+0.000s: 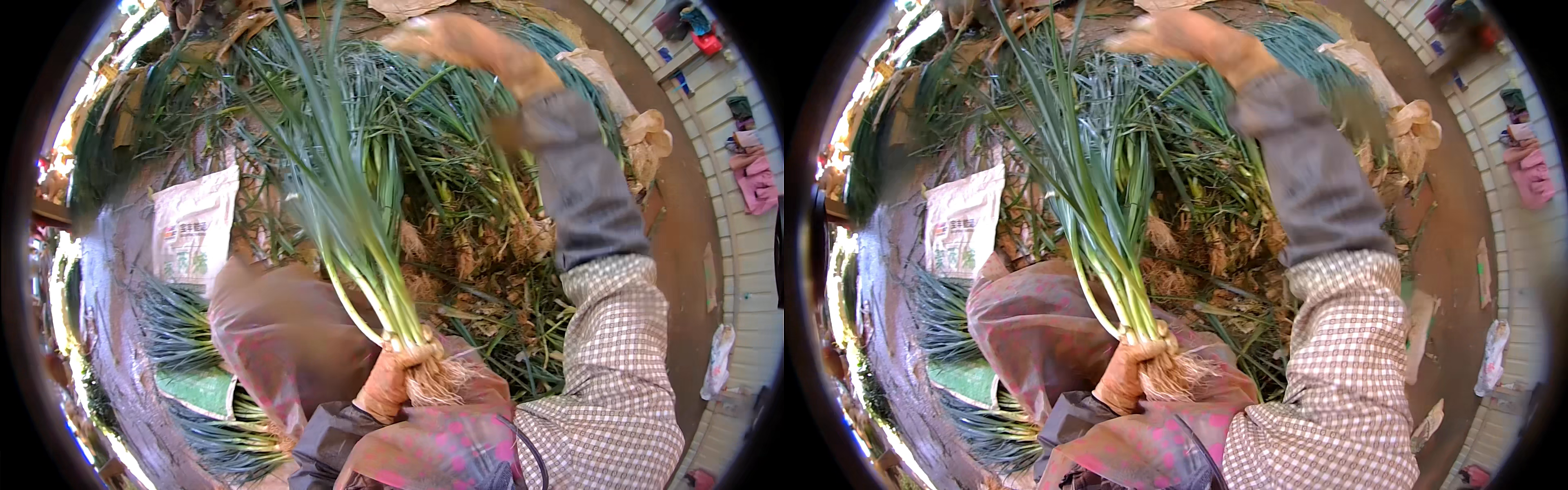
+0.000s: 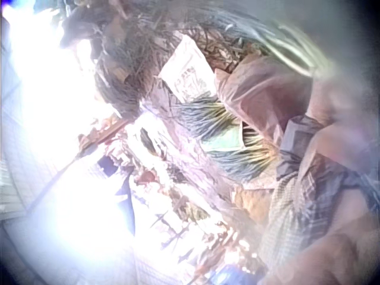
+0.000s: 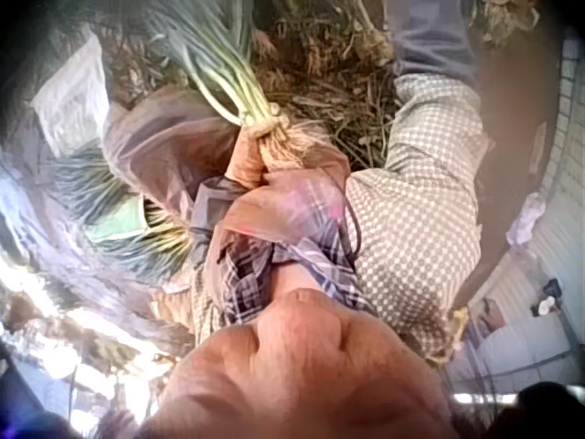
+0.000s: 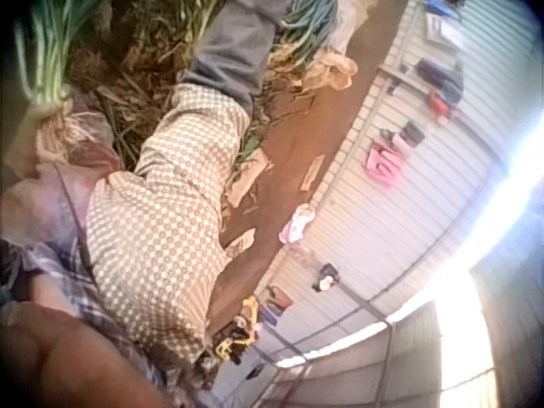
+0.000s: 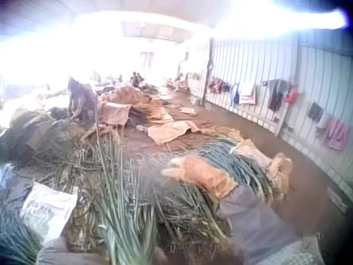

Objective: The person picks up bundles of leeks from a pile on the floor, peels away outer layers by hand, and places the cleaned leeks onto a white sack.

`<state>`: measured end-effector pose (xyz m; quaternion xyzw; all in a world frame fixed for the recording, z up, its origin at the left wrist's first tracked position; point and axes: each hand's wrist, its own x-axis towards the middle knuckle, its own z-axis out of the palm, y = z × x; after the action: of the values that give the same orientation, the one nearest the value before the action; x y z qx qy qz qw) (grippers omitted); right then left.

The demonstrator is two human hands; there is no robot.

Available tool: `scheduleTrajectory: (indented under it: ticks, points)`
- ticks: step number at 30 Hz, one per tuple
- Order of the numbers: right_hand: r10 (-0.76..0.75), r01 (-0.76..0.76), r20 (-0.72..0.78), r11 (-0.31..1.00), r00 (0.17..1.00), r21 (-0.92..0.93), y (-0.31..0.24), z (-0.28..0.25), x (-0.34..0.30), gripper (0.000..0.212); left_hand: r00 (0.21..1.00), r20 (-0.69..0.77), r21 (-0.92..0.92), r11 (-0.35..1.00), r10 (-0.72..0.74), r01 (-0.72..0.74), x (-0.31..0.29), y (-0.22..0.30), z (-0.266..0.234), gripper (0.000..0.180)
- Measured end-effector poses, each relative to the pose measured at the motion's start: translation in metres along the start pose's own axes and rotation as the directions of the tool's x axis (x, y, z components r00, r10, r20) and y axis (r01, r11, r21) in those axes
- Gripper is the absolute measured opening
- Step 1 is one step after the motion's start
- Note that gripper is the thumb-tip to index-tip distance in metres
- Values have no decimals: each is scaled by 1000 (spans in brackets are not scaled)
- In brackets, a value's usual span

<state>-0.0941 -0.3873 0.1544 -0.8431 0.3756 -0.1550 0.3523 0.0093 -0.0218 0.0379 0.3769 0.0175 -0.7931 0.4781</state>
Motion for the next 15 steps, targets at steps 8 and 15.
scheduleTrajectory:
  ticks: [8,15]
  points:
    - [775,-783,-132,591,618,-192,195,80,-192,30,997,66,-141,989,-41,50,42,-21,-2,31]
    - [615,-552,39,731,787,-401,117,90,-197,42,980,200,-98,995,13,7,57,-19,-8,46]
